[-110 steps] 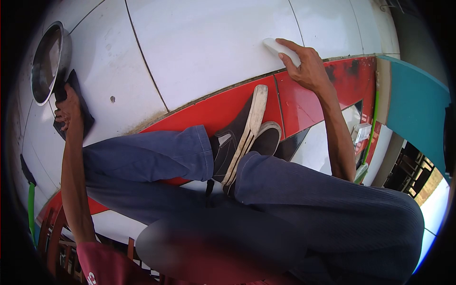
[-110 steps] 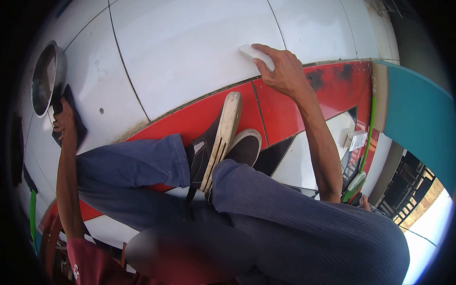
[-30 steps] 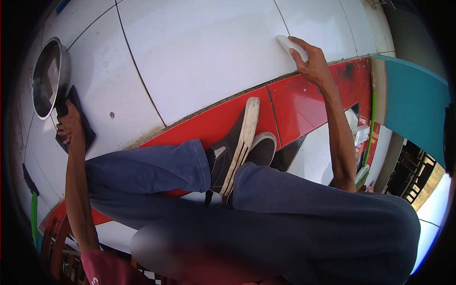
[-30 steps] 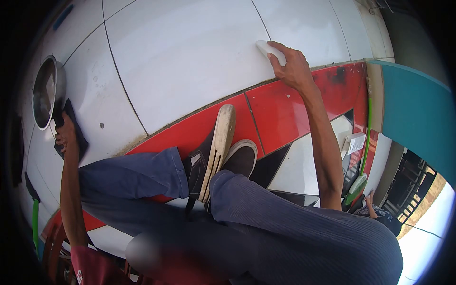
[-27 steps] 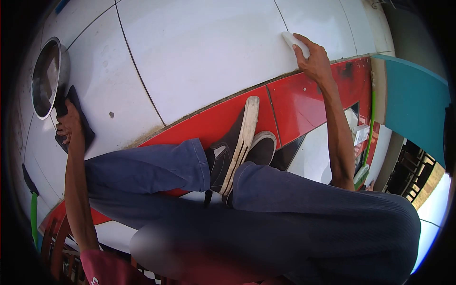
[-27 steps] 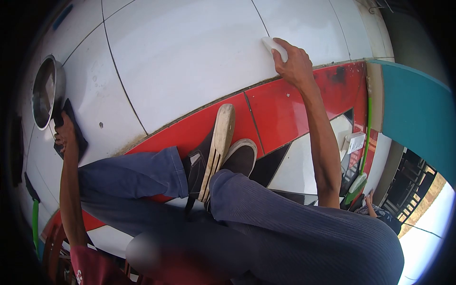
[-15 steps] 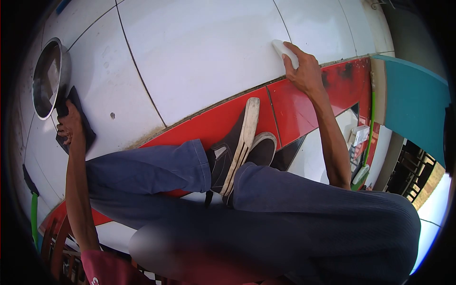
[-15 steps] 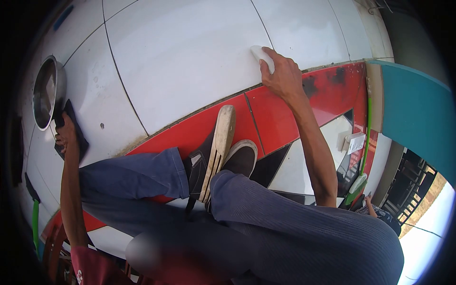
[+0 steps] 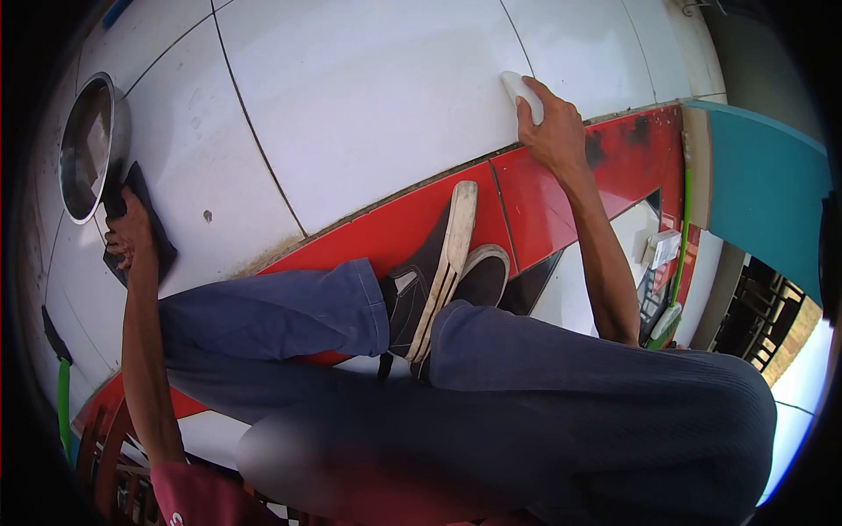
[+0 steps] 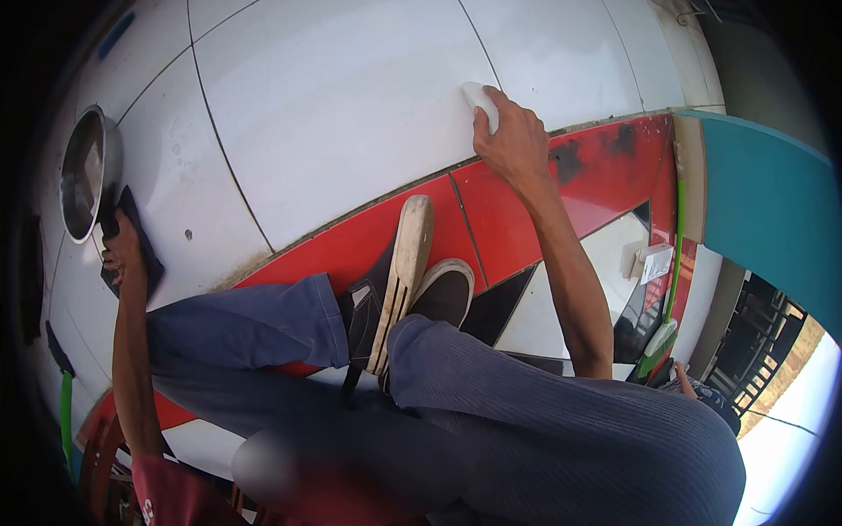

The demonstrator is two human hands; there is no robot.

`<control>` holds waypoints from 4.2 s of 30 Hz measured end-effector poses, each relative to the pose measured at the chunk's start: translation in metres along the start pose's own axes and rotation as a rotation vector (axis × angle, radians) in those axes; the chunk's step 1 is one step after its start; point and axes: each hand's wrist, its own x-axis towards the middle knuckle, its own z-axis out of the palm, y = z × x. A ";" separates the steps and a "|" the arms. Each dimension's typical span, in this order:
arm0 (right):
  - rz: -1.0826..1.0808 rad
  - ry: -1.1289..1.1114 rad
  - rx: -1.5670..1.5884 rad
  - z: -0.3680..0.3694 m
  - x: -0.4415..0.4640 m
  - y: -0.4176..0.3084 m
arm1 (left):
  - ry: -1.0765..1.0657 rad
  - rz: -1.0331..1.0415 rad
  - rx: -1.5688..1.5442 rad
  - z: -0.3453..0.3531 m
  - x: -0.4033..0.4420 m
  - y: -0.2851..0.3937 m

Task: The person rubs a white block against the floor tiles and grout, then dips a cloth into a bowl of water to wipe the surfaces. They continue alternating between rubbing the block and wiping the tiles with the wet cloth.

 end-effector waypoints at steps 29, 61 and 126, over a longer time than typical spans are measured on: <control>0.017 0.050 -0.008 0.006 0.010 0.007 | 0.003 -0.003 0.018 -0.001 0.000 -0.001; -0.123 -0.029 0.089 -0.010 0.017 0.031 | -0.006 -0.023 0.011 -0.004 -0.003 0.002; -0.026 -0.195 0.218 -0.020 0.015 0.014 | -0.024 -0.030 0.027 -0.014 -0.011 0.009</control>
